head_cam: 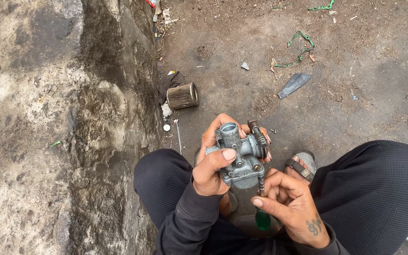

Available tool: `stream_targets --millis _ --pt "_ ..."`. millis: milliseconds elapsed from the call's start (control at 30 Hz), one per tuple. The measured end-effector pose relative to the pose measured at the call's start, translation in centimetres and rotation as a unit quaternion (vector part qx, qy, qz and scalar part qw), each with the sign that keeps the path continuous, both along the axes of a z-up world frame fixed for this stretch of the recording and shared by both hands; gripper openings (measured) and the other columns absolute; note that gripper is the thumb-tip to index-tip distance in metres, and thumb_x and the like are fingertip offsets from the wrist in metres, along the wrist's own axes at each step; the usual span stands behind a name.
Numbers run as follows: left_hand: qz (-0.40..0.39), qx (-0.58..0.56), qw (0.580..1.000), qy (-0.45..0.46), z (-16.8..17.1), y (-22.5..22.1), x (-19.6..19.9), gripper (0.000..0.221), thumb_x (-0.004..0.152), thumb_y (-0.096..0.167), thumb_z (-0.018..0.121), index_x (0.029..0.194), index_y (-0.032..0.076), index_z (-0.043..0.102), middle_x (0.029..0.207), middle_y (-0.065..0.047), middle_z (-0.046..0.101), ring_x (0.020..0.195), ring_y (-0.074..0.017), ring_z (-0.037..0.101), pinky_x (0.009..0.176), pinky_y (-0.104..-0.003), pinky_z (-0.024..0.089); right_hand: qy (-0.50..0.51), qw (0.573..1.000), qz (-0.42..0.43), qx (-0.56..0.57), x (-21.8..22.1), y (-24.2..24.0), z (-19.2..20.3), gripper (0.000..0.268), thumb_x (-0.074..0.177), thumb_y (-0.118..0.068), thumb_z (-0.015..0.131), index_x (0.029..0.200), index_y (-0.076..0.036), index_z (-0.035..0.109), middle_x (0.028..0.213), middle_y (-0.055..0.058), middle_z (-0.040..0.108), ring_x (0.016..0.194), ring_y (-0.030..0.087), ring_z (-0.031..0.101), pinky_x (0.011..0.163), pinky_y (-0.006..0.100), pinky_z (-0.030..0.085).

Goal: The recorder is dismantling and repairing a motorcycle carburetor using a screwdriver.

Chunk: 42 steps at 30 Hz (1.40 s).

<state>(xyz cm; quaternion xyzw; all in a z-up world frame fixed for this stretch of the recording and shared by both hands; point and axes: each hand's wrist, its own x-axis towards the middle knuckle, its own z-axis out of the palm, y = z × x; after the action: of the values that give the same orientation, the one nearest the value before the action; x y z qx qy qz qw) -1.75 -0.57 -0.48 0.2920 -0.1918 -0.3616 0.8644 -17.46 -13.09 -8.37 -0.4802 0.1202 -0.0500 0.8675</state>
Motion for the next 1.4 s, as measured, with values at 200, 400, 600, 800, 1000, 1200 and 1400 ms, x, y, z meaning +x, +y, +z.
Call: stream_targets --millis 200,400,600,800,1000,1200,1400 --pt "0.010 0.031 0.999 0.002 -0.1 -0.2 -0.1 0.039 0.083 0.018 0.065 0.114 0.000 0.048 0.120 -0.034 0.061 0.098 -0.0370 0.070 0.089 -0.048 0.061 -0.046 0.955 -0.007 -0.294 0.0 0.2 3.0 0.024 0.090 -0.003 0.071 0.112 0.007 0.077 0.082 0.005 0.074 0.069 0.008 0.067 0.059 0.022 0.051" --pt "0.019 0.044 0.999 -0.003 -0.4 -0.5 -0.2 0.038 0.083 0.016 0.064 0.114 0.001 0.048 0.119 -0.032 0.062 0.100 -0.0367 0.071 0.090 -0.049 0.061 0.000 0.931 -0.048 -0.363 -0.2 0.6 4.1 0.025 0.091 -0.008 0.070 0.111 0.006 0.074 0.076 0.005 0.069 0.065 0.009 0.061 0.055 0.023 0.048" --pt "0.015 0.030 0.999 0.017 -1.0 -0.8 -0.2 0.037 0.083 0.015 0.064 0.114 0.002 0.048 0.118 -0.030 0.061 0.097 -0.0379 0.070 0.089 -0.050 0.061 0.002 0.943 -0.028 -0.332 0.2 0.5 4.7 0.024 0.096 -0.009 0.062 0.112 0.005 0.074 0.075 0.004 0.065 0.061 0.008 0.058 0.052 0.023 0.046" --pt "0.020 0.034 0.999 0.003 -0.7 -1.0 -0.4 0.037 0.082 0.018 0.065 0.112 0.002 0.049 0.115 -0.031 0.060 0.094 -0.0376 0.070 0.086 -0.050 0.060 -0.005 0.937 -0.048 -0.346 0.2 0.4 4.8 0.026 0.095 -0.009 0.062 0.114 0.006 0.073 0.072 0.004 0.060 0.058 0.008 0.052 0.050 0.023 0.041" --pt "0.046 0.013 0.999 0.011 -0.4 -1.0 -0.4 0.036 0.082 0.019 0.065 0.110 0.002 0.049 0.113 -0.031 0.061 0.094 -0.0371 0.069 0.085 -0.048 0.060 -0.143 0.966 -0.104 -0.187 1.0 0.1 2.6 0.016 0.107 -0.015 0.050 0.104 -0.002 0.059 0.093 0.006 0.058 0.081 0.014 0.055 0.078 0.029 0.050" --pt "0.074 0.031 0.996 -0.034 0.0 -0.7 -0.5 0.037 0.082 0.016 0.064 0.112 0.001 0.050 0.115 -0.027 0.063 0.095 -0.0330 0.070 0.086 -0.045 0.060 -0.038 0.990 -0.122 -0.053 1.8 1.3 3.5 0.029 0.098 -0.003 0.061 0.127 0.004 0.060 0.089 0.008 0.058 0.058 0.005 0.048 0.047 0.021 0.041" --pt "0.169 0.074 0.975 -0.121 -1.1 -0.2 -0.7 0.038 0.083 0.014 0.068 0.114 -0.001 0.051 0.114 -0.018 0.062 0.100 -0.0271 0.069 0.090 -0.040 0.058 -0.054 0.981 -0.151 -0.109 3.1 1.6 5.2 0.024 0.097 -0.001 0.060 0.119 0.007 0.068 0.097 0.009 0.063 0.063 0.006 0.055 0.049 0.021 0.041"
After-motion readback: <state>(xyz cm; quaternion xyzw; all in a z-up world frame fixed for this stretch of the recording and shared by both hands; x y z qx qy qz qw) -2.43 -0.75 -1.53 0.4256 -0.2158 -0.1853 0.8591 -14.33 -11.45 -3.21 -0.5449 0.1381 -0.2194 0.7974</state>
